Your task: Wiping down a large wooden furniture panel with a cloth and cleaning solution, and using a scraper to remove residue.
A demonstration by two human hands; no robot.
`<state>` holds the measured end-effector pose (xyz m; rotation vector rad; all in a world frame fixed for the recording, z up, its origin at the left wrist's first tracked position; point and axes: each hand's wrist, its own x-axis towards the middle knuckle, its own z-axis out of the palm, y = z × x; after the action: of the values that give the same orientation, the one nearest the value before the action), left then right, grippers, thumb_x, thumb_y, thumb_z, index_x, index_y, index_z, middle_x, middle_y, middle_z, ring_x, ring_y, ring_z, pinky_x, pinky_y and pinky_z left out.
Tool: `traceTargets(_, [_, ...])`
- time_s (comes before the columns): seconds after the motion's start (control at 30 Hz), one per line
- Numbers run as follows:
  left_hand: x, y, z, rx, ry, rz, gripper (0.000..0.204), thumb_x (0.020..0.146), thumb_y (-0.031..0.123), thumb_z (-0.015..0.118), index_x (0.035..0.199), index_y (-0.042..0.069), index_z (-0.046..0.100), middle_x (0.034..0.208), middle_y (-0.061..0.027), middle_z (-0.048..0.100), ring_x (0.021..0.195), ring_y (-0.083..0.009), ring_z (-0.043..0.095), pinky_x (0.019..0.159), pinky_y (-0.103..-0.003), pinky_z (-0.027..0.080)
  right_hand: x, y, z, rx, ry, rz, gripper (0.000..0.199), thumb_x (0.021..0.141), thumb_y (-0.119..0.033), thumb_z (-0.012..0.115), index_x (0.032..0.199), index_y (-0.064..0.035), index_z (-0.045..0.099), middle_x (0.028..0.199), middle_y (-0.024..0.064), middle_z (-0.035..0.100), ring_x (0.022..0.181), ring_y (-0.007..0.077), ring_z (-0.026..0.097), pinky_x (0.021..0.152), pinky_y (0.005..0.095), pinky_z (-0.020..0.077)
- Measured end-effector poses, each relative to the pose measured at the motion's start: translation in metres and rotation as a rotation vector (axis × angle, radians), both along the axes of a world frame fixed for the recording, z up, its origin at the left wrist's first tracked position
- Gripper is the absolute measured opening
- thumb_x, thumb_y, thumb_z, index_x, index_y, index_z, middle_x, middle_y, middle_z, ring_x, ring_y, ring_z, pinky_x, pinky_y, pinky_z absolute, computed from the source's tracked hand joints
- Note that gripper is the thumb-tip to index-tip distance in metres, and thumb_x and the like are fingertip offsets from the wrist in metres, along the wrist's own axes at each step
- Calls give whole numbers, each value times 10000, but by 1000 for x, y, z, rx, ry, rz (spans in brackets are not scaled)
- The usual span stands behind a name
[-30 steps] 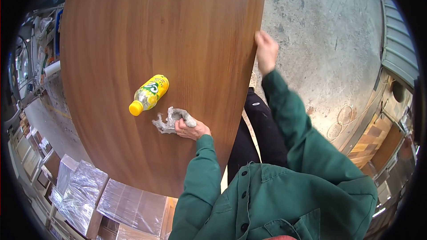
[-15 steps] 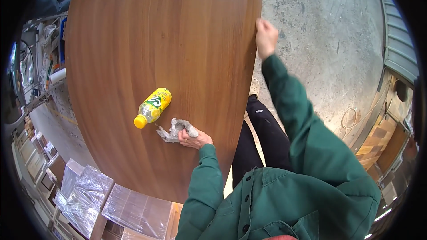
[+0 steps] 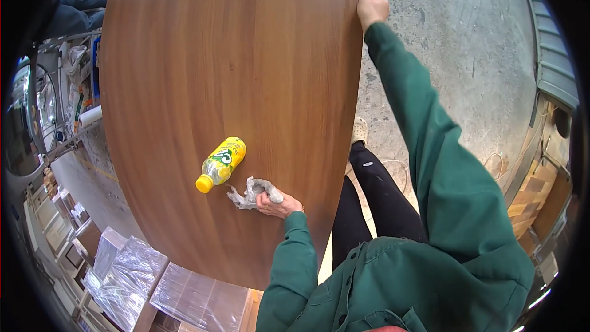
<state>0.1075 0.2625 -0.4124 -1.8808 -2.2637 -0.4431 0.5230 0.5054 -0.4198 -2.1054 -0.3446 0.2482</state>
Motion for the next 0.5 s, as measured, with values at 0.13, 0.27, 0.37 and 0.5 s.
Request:
traceTargets(0.13, [-13,0,4,-21,23,21,211,829,164,565,926,69,404,1019,-121,440,936,-318,454,798,-460,369,-34,-28,-12,-94,54,151,268,784,-252,514,838,-10,615,762,210,602,737,316,612,658,369,456])
traceTargets(0.27, [-13,1,7,-7,21,0,207,830,161,563,920,64,405,1031,-120,431,947,-314,449,806,-461,365,-71,-76,-14,85,222,140,270,762,-194,537,960,-41,637,901,159,637,868,242,619,780,315,458])
traceTargets(0.37, [-9,0,7,-33,9,29,208,825,155,568,918,63,406,1034,-119,427,956,-311,445,815,-461,363,-23,-18,2,-77,81,114,285,754,-265,503,752,1,604,713,219,581,692,374,572,633,384,456])
traceTargets(0.5, [-2,-2,4,-23,29,25,170,830,142,555,914,70,425,1007,-119,448,924,-312,463,795,-449,369,-7,-5,-3,-37,40,44,252,767,-239,517,826,-23,632,776,212,598,777,360,591,680,375,461])
